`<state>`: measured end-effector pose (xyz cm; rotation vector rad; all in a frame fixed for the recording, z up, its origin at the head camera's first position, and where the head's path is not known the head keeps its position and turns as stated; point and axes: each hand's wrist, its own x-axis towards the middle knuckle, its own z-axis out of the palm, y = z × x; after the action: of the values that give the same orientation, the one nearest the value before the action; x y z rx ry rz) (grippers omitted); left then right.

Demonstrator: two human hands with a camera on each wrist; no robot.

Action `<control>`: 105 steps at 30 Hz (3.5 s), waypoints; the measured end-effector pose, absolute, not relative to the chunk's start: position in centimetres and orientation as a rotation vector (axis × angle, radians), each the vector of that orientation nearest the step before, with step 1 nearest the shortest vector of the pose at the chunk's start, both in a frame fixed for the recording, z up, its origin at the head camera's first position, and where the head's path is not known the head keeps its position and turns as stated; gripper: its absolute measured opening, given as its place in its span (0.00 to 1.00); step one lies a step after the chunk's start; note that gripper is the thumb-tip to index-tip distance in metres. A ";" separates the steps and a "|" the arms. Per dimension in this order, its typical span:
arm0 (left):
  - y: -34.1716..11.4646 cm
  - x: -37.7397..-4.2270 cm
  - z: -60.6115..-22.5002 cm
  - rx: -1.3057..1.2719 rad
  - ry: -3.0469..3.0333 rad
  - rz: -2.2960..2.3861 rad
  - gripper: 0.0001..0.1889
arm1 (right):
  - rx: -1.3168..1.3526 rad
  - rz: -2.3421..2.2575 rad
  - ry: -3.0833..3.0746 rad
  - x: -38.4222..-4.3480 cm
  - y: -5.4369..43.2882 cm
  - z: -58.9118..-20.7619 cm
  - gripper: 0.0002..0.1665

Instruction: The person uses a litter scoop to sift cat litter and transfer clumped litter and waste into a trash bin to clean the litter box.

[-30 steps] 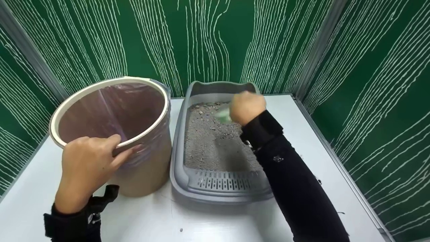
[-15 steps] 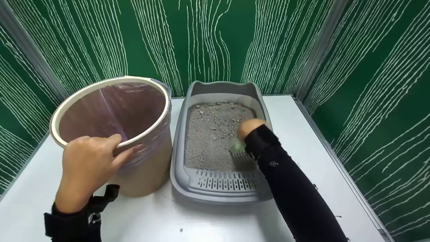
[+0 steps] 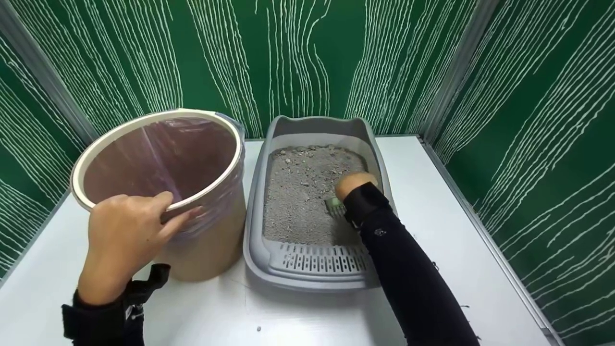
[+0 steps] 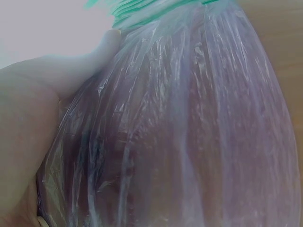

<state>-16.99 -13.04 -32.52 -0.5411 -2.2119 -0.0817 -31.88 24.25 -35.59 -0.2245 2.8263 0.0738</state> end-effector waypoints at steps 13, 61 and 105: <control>-13.0 -17.0 -32.5 -0.543 -2.218 -0.082 0.32 | -0.075 -0.139 2.878 -33.8 25.4 -37.9 0.14; -13.1 -17.1 -32.6 -0.547 -2.199 -0.061 0.32 | 0.368 -0.846 2.988 -36.3 25.0 -45.4 0.26; -13.1 -17.1 -32.7 -0.558 -2.177 -0.069 0.32 | 0.395 -1.057 3.377 -36.8 24.1 -45.3 0.18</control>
<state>-17.12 -13.14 -32.75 -0.5578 -2.1770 -0.0687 -36.81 24.07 -45.32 0.3952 3.3769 -1.0574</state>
